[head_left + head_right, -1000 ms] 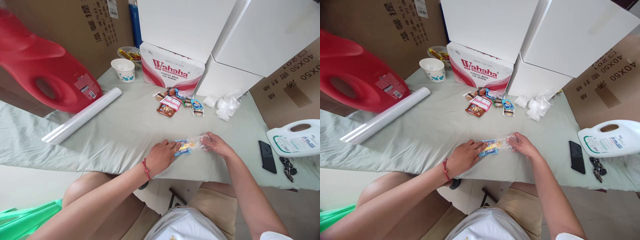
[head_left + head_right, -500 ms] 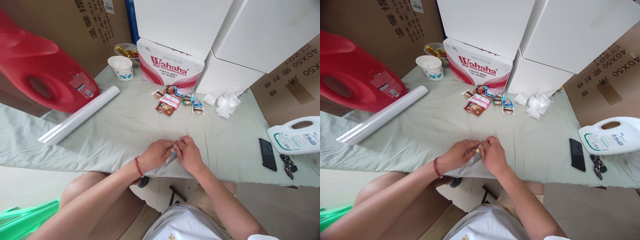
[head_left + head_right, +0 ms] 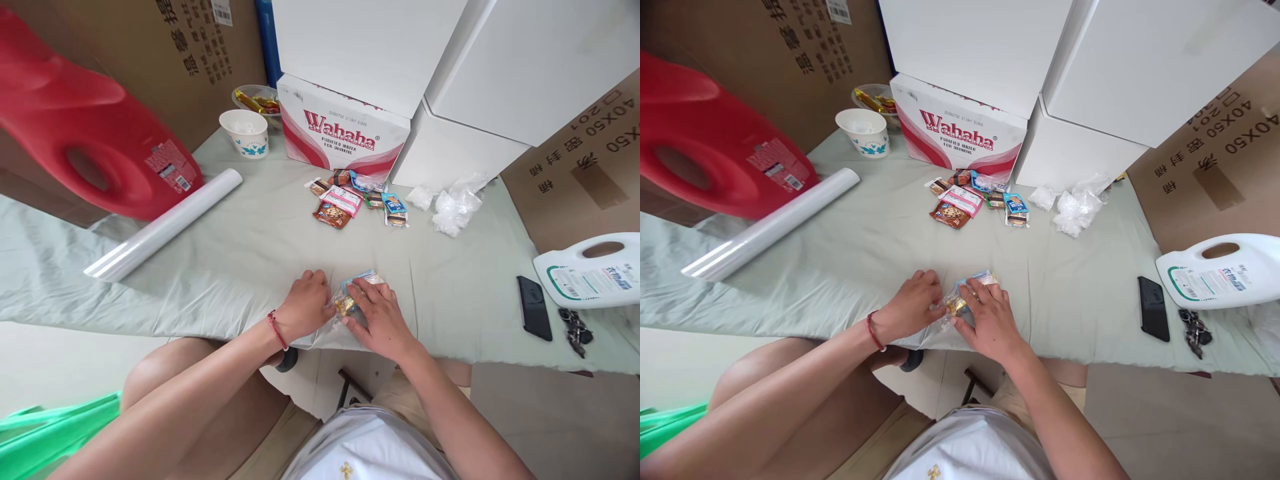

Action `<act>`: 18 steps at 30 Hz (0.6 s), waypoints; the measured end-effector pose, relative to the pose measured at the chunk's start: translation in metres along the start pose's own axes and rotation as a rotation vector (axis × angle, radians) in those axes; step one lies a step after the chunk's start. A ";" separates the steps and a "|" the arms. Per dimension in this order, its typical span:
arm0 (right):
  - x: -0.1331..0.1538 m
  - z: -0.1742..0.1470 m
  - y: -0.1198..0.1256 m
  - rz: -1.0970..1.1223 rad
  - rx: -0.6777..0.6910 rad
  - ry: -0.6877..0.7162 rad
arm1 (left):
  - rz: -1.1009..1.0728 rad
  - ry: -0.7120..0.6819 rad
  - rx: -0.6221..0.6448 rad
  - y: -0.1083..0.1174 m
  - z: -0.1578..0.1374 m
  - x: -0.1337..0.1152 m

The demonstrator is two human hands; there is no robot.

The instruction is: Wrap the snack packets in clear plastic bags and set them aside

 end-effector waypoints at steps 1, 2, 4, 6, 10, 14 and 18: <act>-0.001 -0.002 0.000 0.005 0.004 0.004 | -0.017 -0.015 0.004 0.002 0.000 0.000; -0.002 -0.004 0.001 0.009 0.007 0.006 | -0.048 -0.030 -0.001 0.005 -0.001 0.000; -0.003 -0.006 0.000 0.001 0.008 0.008 | -0.157 -0.036 0.003 0.012 -0.003 0.003; -0.004 -0.006 -0.001 -0.029 0.005 0.003 | -0.341 0.008 0.074 0.016 -0.006 0.006; 0.000 -0.001 -0.006 -0.129 0.000 -0.020 | -0.866 0.053 0.178 0.011 -0.006 0.000; 0.003 0.003 -0.014 -0.116 -0.025 0.004 | -1.475 0.066 0.167 -0.004 0.005 -0.014; -0.004 0.003 -0.020 0.103 -0.117 0.096 | -1.681 0.021 0.102 -0.016 0.014 -0.022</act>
Point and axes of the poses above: each hand's wrist, its own z-axis towards the middle knuckle, its own y-axis out of the back of the hand, x = y × z, the point moved 3 cm from there along z, towards the middle knuckle, and after that the axes turned 10 degrees about x, right-handed, at the moved point
